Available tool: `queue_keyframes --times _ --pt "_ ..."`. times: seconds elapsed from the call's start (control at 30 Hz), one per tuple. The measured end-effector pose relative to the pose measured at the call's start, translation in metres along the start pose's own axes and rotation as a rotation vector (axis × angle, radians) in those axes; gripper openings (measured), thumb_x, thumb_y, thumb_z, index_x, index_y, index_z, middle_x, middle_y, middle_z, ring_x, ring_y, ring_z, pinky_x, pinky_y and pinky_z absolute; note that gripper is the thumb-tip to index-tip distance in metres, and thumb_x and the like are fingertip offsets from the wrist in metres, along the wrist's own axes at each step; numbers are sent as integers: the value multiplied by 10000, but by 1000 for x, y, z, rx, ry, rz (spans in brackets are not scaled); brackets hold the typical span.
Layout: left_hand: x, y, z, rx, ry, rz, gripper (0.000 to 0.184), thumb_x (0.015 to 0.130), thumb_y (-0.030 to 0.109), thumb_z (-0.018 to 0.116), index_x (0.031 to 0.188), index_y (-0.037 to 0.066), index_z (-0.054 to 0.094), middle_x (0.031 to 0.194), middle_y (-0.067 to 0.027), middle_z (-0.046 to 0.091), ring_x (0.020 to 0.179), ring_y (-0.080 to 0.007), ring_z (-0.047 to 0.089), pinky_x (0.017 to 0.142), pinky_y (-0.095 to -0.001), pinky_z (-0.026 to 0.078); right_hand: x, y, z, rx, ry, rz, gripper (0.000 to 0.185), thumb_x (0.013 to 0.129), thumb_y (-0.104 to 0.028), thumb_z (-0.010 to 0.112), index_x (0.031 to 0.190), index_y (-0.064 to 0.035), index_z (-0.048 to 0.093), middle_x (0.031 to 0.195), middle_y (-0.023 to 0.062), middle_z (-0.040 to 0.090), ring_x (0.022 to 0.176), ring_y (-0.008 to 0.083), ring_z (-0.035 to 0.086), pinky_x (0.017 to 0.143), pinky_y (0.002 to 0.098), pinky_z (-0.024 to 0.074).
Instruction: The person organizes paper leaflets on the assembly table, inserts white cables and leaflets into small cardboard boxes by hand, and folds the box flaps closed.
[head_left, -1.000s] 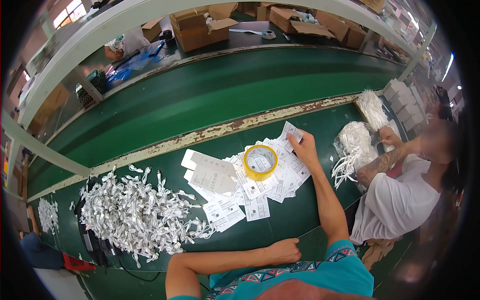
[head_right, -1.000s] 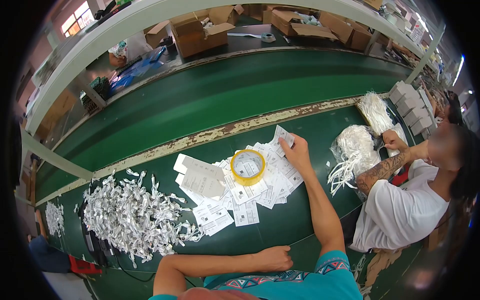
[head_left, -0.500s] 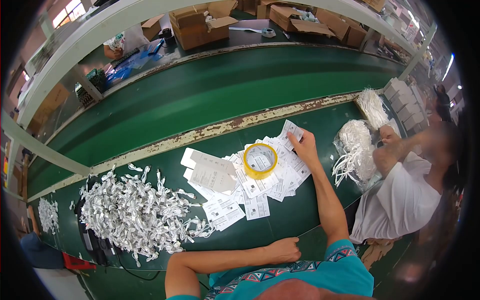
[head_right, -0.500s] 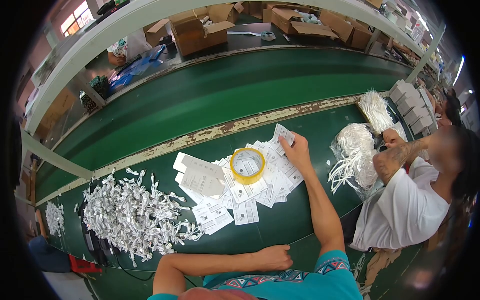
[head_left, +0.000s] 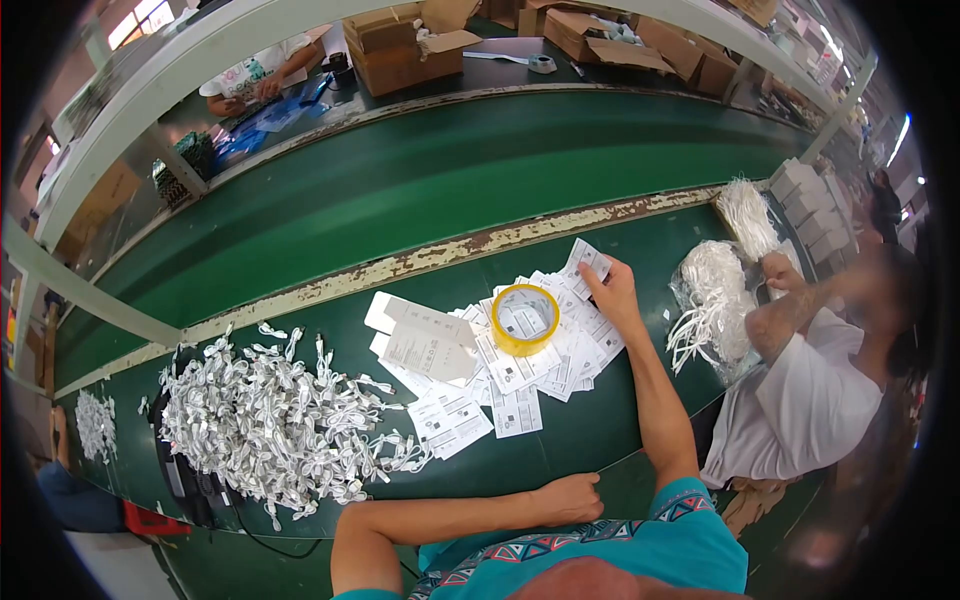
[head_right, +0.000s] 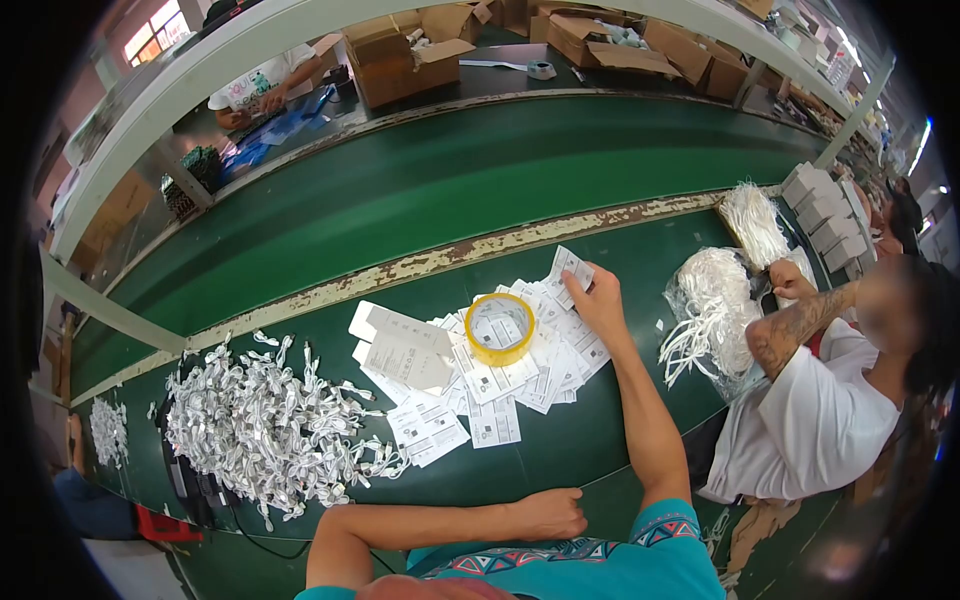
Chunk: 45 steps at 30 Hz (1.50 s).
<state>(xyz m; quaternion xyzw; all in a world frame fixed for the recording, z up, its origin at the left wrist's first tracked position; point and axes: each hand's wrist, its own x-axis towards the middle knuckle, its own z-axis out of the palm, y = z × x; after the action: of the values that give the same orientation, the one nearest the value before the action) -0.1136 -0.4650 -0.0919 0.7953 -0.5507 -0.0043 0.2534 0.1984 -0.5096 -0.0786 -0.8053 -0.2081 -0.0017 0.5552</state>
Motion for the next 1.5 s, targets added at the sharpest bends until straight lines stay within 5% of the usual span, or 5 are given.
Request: queue_keyframes --times 1.5 --pt "0 1 -1 24 -4 -2 139 777 184 653 713 67 613 654 -88 627 641 -248 633 766 -340 413 0 -2 0 3 -14 11 194 940 -172 717 948 20 736 732 37 718 622 60 606 550 269 473"
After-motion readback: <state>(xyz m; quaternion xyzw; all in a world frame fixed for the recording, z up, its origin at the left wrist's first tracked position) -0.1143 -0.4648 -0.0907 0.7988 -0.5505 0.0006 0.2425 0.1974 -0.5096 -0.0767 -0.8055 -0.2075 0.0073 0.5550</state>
